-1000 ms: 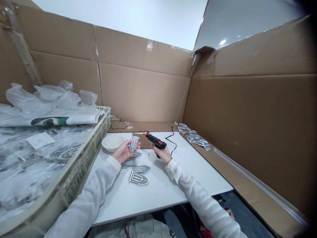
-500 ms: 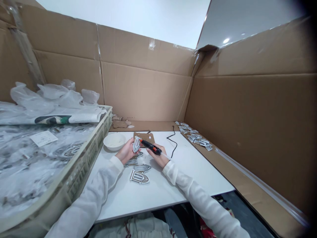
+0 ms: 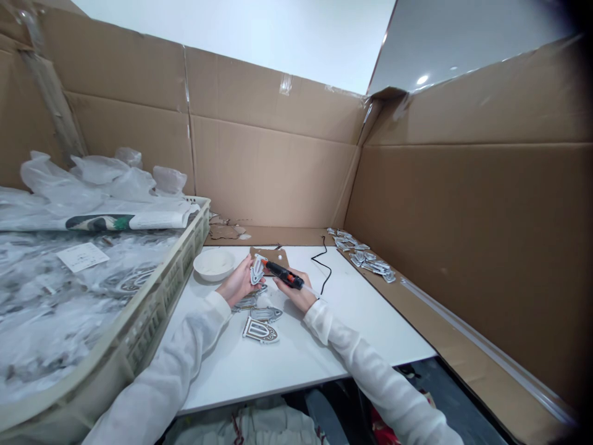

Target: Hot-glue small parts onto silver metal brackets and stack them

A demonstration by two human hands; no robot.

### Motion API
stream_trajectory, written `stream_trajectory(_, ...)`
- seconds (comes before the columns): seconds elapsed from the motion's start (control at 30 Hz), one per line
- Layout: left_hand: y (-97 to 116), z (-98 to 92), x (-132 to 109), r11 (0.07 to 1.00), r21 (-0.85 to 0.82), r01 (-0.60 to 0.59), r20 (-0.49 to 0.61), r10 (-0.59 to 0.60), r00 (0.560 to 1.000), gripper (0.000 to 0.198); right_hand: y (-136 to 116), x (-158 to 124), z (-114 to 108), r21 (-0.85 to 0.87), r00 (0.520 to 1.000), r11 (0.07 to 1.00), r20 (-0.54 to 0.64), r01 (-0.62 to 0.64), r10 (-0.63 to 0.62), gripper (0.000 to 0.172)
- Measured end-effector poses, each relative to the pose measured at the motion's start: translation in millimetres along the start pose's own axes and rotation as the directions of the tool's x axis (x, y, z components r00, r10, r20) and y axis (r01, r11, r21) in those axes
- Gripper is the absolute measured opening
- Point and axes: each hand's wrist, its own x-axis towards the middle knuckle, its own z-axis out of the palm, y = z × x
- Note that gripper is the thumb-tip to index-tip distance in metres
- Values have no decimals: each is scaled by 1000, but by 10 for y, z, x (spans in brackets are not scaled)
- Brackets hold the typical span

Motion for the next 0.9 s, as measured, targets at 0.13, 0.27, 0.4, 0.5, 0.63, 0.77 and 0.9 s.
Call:
stream_trajectory(0.13, 5, 5, -4, 1000, -4, 9, 10, -9, 1000, 38, -21, -1, -12, 6, 1000, 1000, -4, -8, 8, 27)
stream_trajectory(0.27, 7, 0, -4, 1000, 17, -1, 20, 1, 1000, 38, -24, 1, -26, -10, 1000, 1000, -6, 10, -10, 26)
stream_trajectory(0.4, 4, -12, 2, 999, 32, -9, 41, 8, 999, 41, -16, 3, -25, -34, 1000, 999, -8, 15, -15, 27)
stream_trajectory(0.5, -18, -31, 24, 1000, 26, -18, 47, 17, 999, 41, -15, 3, -14, -39, 1000, 999, -6, 6, -6, 29)
stream_trajectory(0.63, -47, -64, 52, 998, 24, -55, 14, 54, 998, 35, 38, 20, -13, -62, 999, 998, -27, 22, -24, 30)
stream_trajectory(0.77, -31, -53, 34, 995, 29, -99, -2, 99, 995, 33, 156, 76, -47, -36, 960, 986, -237, -164, 151, 32)
stream_trajectory(0.9, -50, -17, 15, 991, 127, -49, 47, 44, 998, 37, 193, 125, -50, 246, 915, 913, -162, -325, 369, 32)
